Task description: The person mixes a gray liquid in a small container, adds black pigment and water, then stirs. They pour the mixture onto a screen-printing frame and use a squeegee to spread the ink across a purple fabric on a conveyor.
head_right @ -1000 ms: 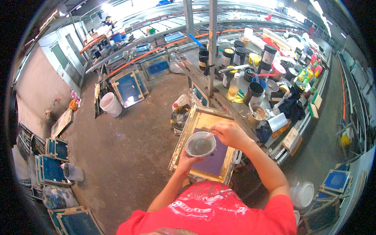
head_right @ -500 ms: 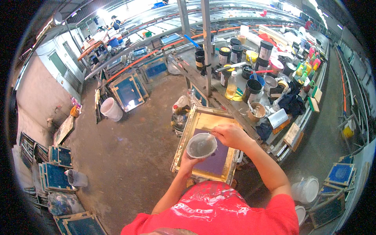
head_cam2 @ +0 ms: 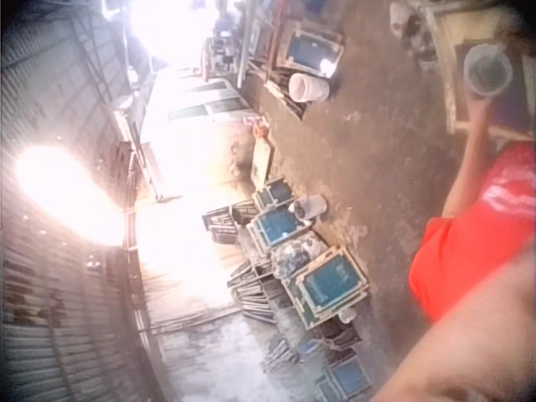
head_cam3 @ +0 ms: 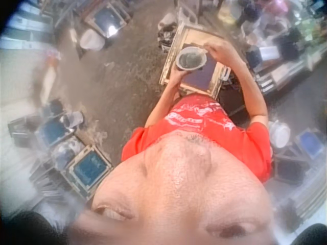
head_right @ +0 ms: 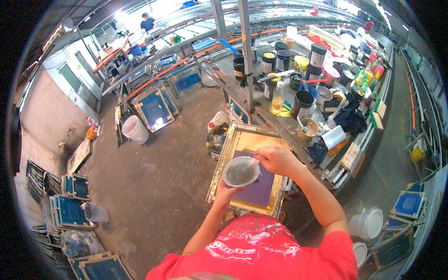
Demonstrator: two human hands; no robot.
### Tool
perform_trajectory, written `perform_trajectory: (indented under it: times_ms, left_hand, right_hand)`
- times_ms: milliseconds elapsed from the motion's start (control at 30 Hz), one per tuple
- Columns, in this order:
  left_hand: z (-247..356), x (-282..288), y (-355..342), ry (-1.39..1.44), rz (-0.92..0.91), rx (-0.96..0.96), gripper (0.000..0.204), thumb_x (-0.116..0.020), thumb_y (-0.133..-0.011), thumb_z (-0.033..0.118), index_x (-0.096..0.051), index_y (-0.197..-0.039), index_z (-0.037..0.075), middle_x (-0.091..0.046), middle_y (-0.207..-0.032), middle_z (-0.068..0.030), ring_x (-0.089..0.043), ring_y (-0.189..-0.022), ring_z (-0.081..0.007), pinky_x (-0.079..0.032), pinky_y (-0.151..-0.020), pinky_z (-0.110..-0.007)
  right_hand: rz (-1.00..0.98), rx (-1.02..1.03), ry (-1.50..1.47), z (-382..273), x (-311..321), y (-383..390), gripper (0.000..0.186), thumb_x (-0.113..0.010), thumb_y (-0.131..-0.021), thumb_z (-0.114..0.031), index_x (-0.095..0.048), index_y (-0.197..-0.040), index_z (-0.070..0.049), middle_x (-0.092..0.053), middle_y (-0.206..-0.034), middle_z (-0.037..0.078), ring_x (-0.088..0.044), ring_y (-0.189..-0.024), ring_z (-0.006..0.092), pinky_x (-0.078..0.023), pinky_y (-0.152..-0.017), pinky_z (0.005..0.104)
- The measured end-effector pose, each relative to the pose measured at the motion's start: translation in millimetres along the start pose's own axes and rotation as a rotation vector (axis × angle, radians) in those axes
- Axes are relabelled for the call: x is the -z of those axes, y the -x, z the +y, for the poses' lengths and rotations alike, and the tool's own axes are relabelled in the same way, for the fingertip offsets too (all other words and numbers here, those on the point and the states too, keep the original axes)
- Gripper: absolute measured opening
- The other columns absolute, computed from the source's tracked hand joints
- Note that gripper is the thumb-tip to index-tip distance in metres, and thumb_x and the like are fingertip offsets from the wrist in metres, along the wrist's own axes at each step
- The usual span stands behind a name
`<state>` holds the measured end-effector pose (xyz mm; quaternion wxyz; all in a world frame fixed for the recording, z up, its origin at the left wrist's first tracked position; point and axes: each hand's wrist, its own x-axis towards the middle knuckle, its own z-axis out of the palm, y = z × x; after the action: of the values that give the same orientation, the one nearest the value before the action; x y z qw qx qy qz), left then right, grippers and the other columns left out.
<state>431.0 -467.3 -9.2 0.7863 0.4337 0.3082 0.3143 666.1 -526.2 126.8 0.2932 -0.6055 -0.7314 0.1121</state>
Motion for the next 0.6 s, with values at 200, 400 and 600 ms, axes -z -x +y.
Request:
perform_trajectory:
  times_ms: [200, 400, 600]
  left_hand:
    - [-7.0, -0.9, 2.1, 0.003, -0.009, 0.006, 0.088, -0.082, -0.071, -0.012, -0.043, -0.147, 0.01, -0.055, -0.141, -0.0074, -0.059, -0.126, -0.0233, -0.059, -0.095, -0.037]
    - [-3.2, 2.1, 2.1, -0.041, -0.032, -0.034, 0.09, -0.083, -0.069, -0.012, -0.044, -0.148, 0.01, -0.055, -0.142, -0.0057, -0.055, -0.13, -0.0218, -0.057, -0.098, -0.037]
    - [-6.7, 1.2, 2.5, 0.023, -0.014, 0.027, 0.093, -0.082, -0.069, -0.012, -0.042, -0.15, 0.01, -0.054, -0.143, -0.0069, -0.054, -0.131, -0.022, -0.056, -0.099, -0.037]
  right_hand:
    - [-0.132, -0.01, -0.256, -13.4, -22.5, 6.3, 0.019, -0.063, -0.096, -0.017, -0.071, -0.105, -0.001, -0.072, -0.093, 0.018, -0.069, -0.087, 0.0378, -0.054, -0.08, 0.0437]
    - [0.039, 0.036, -0.034, 0.8, -7.1, 2.0, 0.017, -0.065, -0.094, -0.011, -0.071, -0.108, -0.004, -0.072, -0.095, 0.016, -0.07, -0.087, 0.0338, -0.055, -0.077, 0.0416]
    - [-0.131, -0.044, -0.135, -10.2, -16.3, 10.3, 0.017, -0.065, -0.095, -0.014, -0.072, -0.105, -0.002, -0.072, -0.093, 0.017, -0.07, -0.085, 0.034, -0.055, -0.076, 0.042]
